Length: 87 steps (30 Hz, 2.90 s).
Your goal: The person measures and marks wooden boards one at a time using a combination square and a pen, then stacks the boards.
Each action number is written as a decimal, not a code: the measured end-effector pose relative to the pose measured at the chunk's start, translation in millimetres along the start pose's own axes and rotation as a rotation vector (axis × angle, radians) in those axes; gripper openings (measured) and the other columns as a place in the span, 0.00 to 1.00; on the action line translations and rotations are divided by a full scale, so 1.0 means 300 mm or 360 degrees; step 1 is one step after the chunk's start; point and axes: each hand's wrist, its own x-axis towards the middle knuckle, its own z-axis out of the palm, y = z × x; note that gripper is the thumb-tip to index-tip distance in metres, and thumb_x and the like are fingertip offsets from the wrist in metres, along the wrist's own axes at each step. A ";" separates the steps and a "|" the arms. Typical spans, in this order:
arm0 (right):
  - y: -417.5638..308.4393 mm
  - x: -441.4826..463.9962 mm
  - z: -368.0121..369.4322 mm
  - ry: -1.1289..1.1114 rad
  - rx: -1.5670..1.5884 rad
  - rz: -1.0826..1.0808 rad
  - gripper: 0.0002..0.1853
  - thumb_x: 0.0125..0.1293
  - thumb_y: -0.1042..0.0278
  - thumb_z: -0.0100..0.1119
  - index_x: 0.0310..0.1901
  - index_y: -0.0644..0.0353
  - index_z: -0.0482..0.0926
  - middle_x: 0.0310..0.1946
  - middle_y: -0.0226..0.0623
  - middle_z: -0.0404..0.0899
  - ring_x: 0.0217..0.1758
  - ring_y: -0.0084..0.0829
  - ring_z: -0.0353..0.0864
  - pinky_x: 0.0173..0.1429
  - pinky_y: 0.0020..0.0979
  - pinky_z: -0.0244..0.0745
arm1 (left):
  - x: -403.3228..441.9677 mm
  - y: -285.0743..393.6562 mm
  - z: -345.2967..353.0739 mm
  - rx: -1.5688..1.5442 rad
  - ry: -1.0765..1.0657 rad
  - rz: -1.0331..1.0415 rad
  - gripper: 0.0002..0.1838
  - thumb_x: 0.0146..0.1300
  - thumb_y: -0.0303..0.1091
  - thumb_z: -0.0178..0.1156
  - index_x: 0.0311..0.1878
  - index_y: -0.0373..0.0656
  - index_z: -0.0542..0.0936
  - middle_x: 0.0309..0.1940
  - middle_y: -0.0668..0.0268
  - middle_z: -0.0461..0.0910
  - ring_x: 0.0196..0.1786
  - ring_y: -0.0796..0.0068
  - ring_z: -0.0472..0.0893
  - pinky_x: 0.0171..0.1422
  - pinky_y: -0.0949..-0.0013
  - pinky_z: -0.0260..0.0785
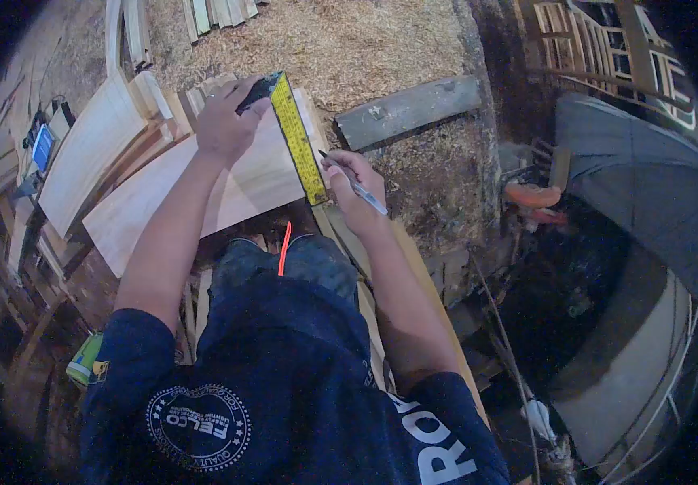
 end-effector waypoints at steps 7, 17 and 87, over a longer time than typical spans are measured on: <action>-0.022 0.210 0.101 -0.0038 -0.0104 -0.0180 0.20 0.77 0.60 0.55 0.60 0.67 0.79 0.51 0.45 0.87 0.57 0.35 0.85 0.63 0.34 0.77 | 0.005 0.020 -0.012 0.0096 -0.0060 -0.0018 0.47 0.46 0.73 0.73 0.67 0.56 0.80 0.55 0.61 0.83 0.60 0.54 0.81 0.61 0.52 0.79; -0.017 0.316 0.088 -0.0279 -0.0488 -0.0456 0.21 0.78 0.59 0.52 0.60 0.68 0.79 0.54 0.49 0.85 0.59 0.41 0.84 0.66 0.37 0.75 | -0.001 0.007 0.003 0.0069 0.0030 0.0070 0.47 0.47 0.73 0.73 0.66 0.52 0.80 0.53 0.59 0.83 0.57 0.53 0.82 0.59 0.51 0.79; -0.285 0.160 1.371 -0.1046 -0.0554 -0.0117 0.14 0.72 0.68 0.63 0.53 0.69 0.84 0.39 0.39 0.87 0.37 0.26 0.84 0.44 0.28 0.81 | -0.883 -0.507 -0.482 -0.0420 0.0528 -0.0927 0.26 0.66 0.47 0.66 0.63 0.44 0.80 0.67 0.55 0.76 0.64 0.52 0.78 0.63 0.51 0.74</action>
